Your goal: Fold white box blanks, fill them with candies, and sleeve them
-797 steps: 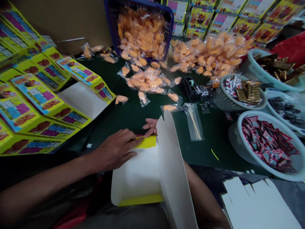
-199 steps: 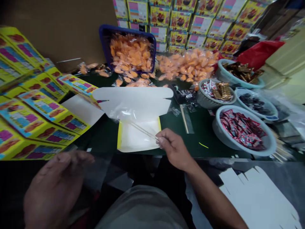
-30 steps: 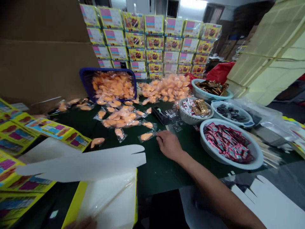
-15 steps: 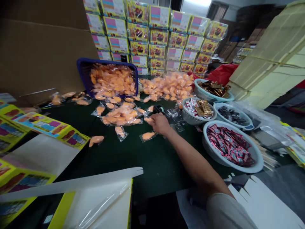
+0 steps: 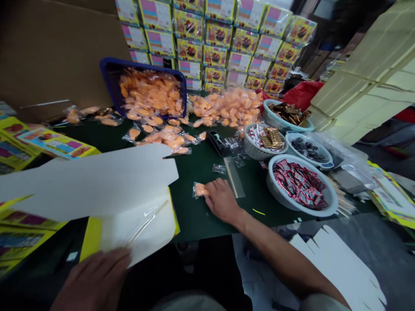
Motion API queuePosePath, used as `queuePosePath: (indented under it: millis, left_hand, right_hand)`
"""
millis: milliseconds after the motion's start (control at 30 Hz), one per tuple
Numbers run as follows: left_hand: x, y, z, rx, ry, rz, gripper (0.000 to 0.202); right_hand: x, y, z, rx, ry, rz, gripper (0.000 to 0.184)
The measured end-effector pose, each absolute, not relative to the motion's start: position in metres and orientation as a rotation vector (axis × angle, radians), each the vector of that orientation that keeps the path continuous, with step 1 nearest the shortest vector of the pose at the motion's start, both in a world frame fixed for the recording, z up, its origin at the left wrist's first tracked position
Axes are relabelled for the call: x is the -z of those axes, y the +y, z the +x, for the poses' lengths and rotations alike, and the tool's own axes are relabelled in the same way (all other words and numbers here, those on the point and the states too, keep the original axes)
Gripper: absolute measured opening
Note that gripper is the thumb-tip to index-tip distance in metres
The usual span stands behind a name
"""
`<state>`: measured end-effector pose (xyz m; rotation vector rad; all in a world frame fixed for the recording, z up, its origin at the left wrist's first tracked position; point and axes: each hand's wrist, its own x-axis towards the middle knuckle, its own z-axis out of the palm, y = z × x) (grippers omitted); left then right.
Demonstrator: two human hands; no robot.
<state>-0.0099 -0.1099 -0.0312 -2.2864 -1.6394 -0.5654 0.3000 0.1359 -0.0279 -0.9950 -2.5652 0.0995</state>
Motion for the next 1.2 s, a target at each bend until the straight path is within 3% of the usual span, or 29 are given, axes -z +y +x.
queuePosePath:
  millis: [133, 300, 567, 833, 1000, 1200]
  left_hand:
    - [0.02, -0.079, 0.03, 0.535, -1.779, -2.34, 0.03]
    - [0.021, -0.056, 0.052, 0.456, -1.72, -2.546, 0.015]
    - [0.023, -0.054, 0.055, 0.415, -1.726, -2.624, 0.005]
    - [0.025, -0.048, 0.052, 0.504, -1.692, -2.608, 0.003]
    - [0.028, -0.042, 0.05, 0.532, -1.674, -2.601, 0.01]
    - [0.026, -0.042, 0.051, 0.455, -1.671, -2.622, 0.011]
  right_hand:
    - [-0.004, 0.097, 0.335, -0.302, -2.308, -0.898, 0.015]
    - [-0.042, 0.093, 0.294, -0.378, -2.527, -0.618, 0.017]
    - [-0.004, 0.112, 0.2, -0.109, -2.976, -0.473, 0.015]
    - [-0.029, 0.106, 0.252, -0.527, -2.629, -0.629, 0.02]
    - [-0.03, 0.102, 0.281, -0.751, -2.594, -0.829, 0.033]
    - [-0.039, 0.102, 0.281, -0.951, -2.707, -0.773, 0.012]
